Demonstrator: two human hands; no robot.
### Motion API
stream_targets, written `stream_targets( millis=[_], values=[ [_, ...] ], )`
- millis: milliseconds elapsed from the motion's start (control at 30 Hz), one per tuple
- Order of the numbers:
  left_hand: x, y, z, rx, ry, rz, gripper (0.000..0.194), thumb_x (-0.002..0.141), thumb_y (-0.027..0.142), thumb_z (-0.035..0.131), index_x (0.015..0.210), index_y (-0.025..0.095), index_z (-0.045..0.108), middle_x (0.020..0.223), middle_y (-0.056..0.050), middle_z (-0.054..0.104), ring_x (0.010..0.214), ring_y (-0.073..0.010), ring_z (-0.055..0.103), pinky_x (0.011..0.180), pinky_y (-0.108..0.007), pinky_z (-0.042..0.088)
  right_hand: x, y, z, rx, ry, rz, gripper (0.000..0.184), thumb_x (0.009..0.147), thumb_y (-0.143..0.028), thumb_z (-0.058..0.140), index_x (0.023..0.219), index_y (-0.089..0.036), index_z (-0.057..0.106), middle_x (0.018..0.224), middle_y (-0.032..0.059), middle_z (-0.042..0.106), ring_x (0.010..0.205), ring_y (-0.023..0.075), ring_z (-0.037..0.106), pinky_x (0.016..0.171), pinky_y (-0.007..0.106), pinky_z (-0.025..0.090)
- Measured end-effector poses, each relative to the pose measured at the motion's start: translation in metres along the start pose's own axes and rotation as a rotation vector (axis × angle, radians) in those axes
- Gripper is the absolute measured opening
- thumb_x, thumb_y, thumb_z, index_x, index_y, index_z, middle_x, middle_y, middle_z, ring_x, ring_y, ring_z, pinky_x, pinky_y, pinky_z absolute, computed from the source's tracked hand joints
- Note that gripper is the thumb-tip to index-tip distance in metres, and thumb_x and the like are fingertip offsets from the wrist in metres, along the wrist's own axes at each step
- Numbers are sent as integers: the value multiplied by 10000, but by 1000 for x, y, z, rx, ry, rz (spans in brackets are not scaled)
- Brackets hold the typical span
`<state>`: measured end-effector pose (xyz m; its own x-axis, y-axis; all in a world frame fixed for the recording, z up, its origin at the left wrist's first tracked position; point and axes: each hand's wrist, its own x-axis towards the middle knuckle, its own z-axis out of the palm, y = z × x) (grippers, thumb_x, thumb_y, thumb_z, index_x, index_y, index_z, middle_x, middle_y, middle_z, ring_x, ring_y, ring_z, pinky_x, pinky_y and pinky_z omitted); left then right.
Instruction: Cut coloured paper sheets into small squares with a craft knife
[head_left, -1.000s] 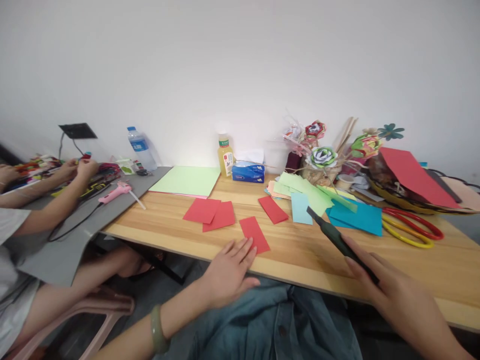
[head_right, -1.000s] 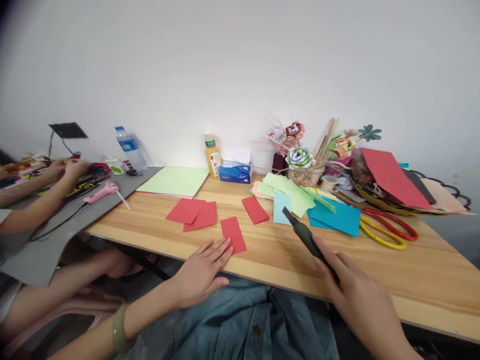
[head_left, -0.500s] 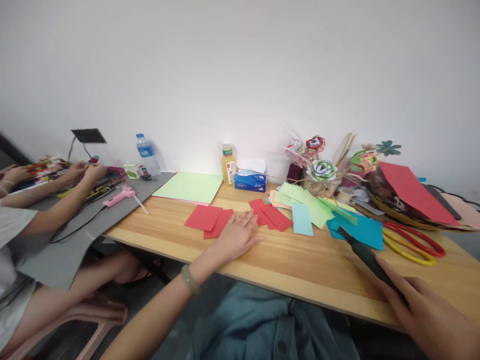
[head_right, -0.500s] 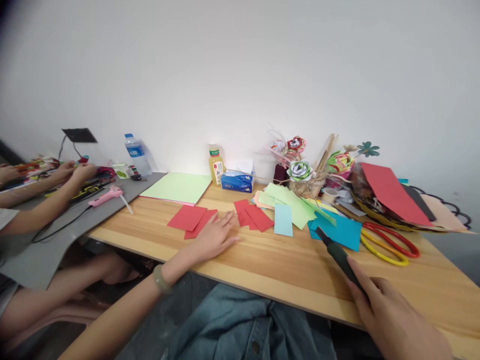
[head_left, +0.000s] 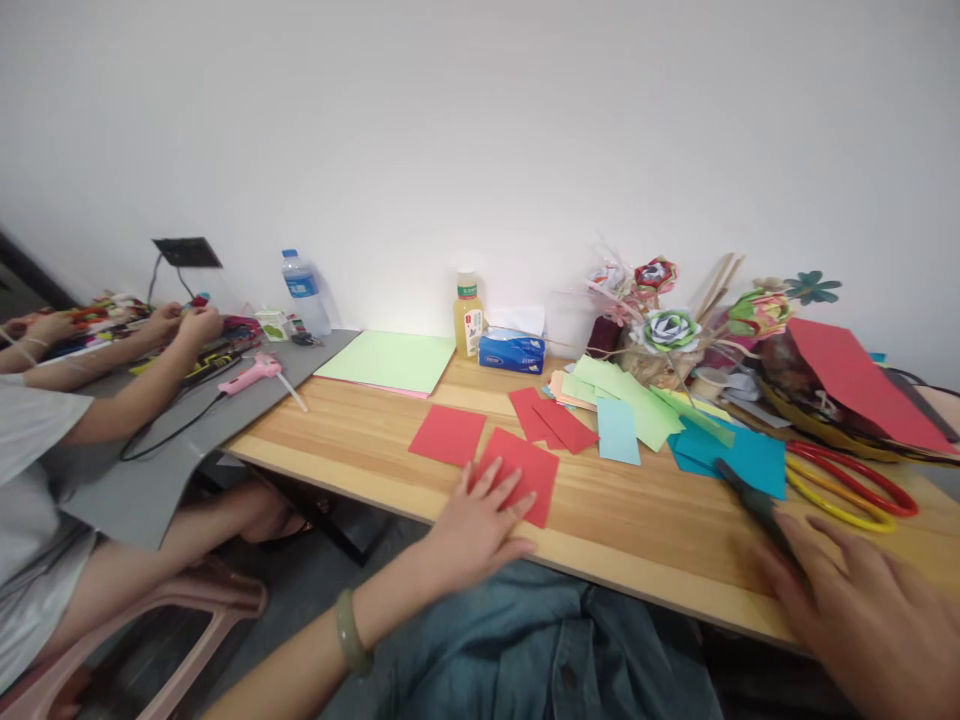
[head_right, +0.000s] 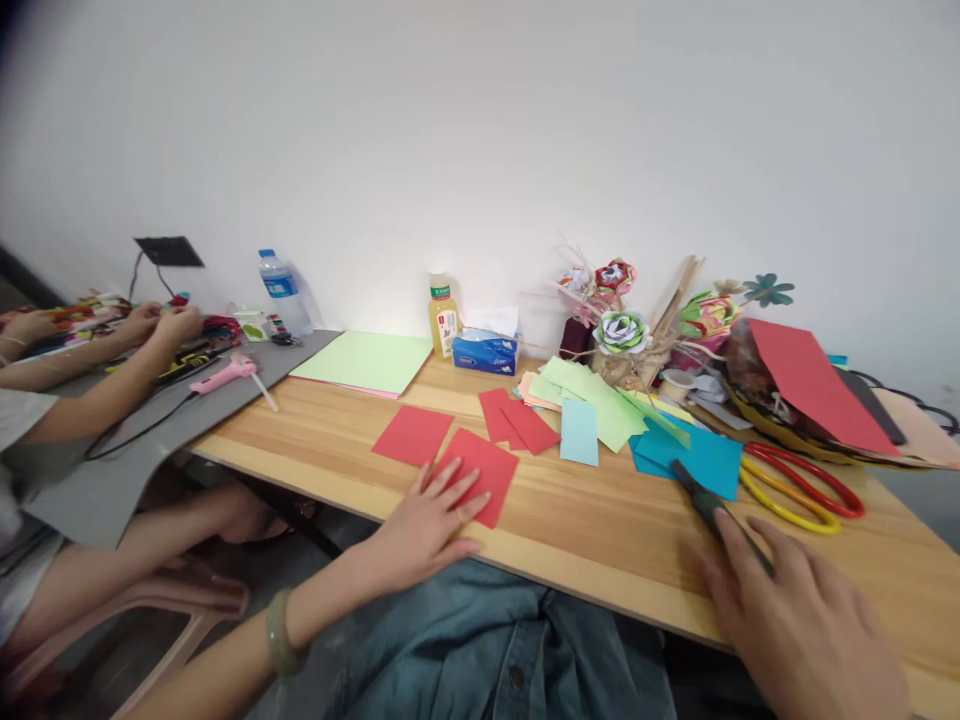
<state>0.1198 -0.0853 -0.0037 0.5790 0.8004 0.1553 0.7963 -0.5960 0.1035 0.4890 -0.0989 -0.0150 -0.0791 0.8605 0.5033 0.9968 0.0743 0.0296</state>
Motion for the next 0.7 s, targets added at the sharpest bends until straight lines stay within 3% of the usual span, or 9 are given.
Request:
stream_targets(
  millis=[133, 267, 367, 467, 567, 700],
  values=[
    [9, 25, 2, -88, -57, 160, 610, 859, 564, 440, 1365, 230, 369, 1428, -91, 373, 1324, -300, 304, 1070, -533, 218, 3, -75, -10, 166, 30, -472, 529, 866, -435, 445, 1332, -187, 416, 1302, 162, 507, 1191, 305, 470, 925, 473, 424],
    [9, 23, 3, -126, -85, 249, 655, 863, 455, 517, 1390, 124, 314, 1460, -121, 295, 1346, -235, 271, 1092, -377, 252, 2, -126, 4, 265, -41, -688, 724, 783, -501, 573, 1373, -139, 363, 1351, 157, 462, 1250, 287, 410, 926, 445, 456],
    [3, 10, 3, -117, -89, 213, 630, 856, 400, 551, 1387, 151, 322, 1469, -96, 275, 1363, -239, 222, 1096, -421, 230, -2, -126, 10, 308, -37, -715, 546, 831, -313, 549, 1323, -110, 427, 1300, 142, 520, 1227, 254, 444, 930, 412, 467],
    [-3, 3, 4, -161, -79, 178, 499, 883, 344, 525, 1350, 234, 388, 1427, -33, 377, 1347, -213, 272, 1092, -457, 224, -5, -111, 8, 419, -85, -711, 435, 853, -122, 436, 1286, -147, 469, 1289, 87, 541, 1230, 181, 444, 964, 349, 443],
    [-4, 6, 6, -244, -6, 127, 367, 887, 342, 523, 1244, 260, 519, 1340, -21, 500, 1293, -200, 373, 1081, -453, 246, -6, -102, 2, 501, -125, -617, 358, 875, -142, 427, 1208, -201, 541, 1241, 70, 577, 1189, 179, 485, 943, 359, 457],
    [7, 16, 6, -432, 163, 55, 172, 851, 304, 581, 987, 256, 674, 1114, -18, 660, 1110, -200, 534, 990, -412, 377, -2, -103, -7, 530, -137, -374, 265, 903, -195, 403, 1033, -220, 633, 1042, 81, 640, 954, 177, 600, 782, 333, 514]
  ],
)
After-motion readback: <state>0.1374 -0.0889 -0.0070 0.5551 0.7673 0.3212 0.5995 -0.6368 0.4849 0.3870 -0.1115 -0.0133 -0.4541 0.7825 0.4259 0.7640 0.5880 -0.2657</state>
